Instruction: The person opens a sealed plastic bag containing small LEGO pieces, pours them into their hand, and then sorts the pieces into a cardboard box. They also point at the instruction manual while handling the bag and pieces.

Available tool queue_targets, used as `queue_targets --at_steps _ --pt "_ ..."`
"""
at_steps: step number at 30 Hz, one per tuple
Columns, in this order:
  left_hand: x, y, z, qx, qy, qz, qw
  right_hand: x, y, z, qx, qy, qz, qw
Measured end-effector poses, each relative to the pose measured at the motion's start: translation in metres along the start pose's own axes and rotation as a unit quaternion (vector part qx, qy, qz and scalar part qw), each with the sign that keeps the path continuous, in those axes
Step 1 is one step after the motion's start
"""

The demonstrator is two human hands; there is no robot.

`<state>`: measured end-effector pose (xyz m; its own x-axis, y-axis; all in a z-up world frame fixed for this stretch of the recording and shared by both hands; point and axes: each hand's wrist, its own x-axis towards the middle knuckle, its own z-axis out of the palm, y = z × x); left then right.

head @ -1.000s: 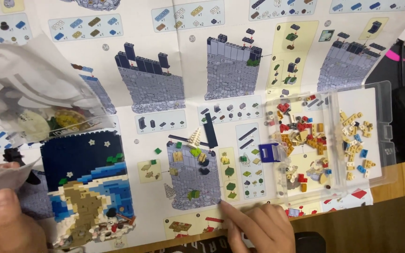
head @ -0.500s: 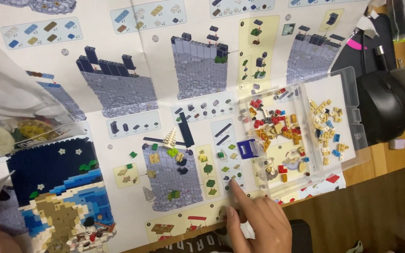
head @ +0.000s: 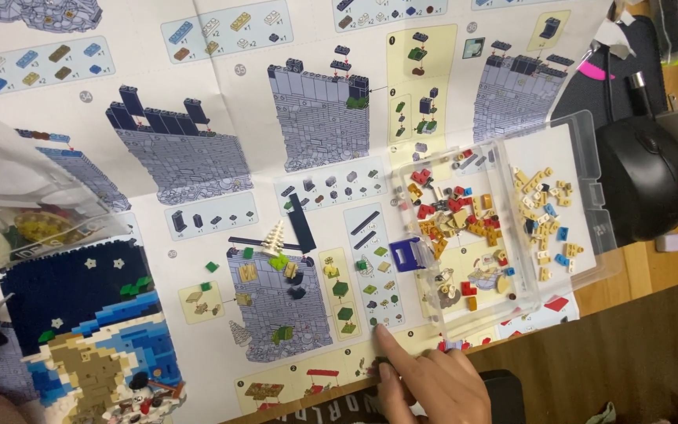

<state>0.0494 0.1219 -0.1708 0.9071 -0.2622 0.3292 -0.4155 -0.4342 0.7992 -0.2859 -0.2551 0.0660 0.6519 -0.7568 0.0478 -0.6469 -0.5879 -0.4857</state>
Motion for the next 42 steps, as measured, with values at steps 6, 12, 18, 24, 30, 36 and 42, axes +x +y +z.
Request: queue_targets --at_steps 6,12,18,24,30,36,42 --pt "0.023 0.148 0.035 -0.03 0.031 -0.017 0.999 0.003 -0.02 -0.004 -0.001 0.017 0.103 0.995" --pt "0.05 0.291 0.054 -0.024 -0.014 0.072 0.997 0.022 -0.047 0.017 0.014 -0.061 -0.054 0.997" --pt "0.067 0.267 0.03 -0.093 -0.088 0.184 0.975 0.033 -0.069 0.045 -0.019 -0.101 -0.269 0.958" --pt "0.058 0.306 0.038 -0.077 -0.049 0.108 0.99 0.034 -0.075 0.053 -0.012 -0.053 -0.281 0.958" --pt "0.059 0.311 0.041 -0.064 -0.047 0.122 0.989 0.031 -0.072 0.057 -0.026 -0.038 -0.281 0.959" --pt "0.06 0.304 0.043 -0.076 -0.039 0.139 0.987 0.028 -0.069 0.057 -0.005 -0.045 -0.281 0.959" --pt "0.061 0.294 0.039 -0.107 -0.063 0.153 0.98 0.03 -0.07 0.058 0.002 -0.031 -0.281 0.959"
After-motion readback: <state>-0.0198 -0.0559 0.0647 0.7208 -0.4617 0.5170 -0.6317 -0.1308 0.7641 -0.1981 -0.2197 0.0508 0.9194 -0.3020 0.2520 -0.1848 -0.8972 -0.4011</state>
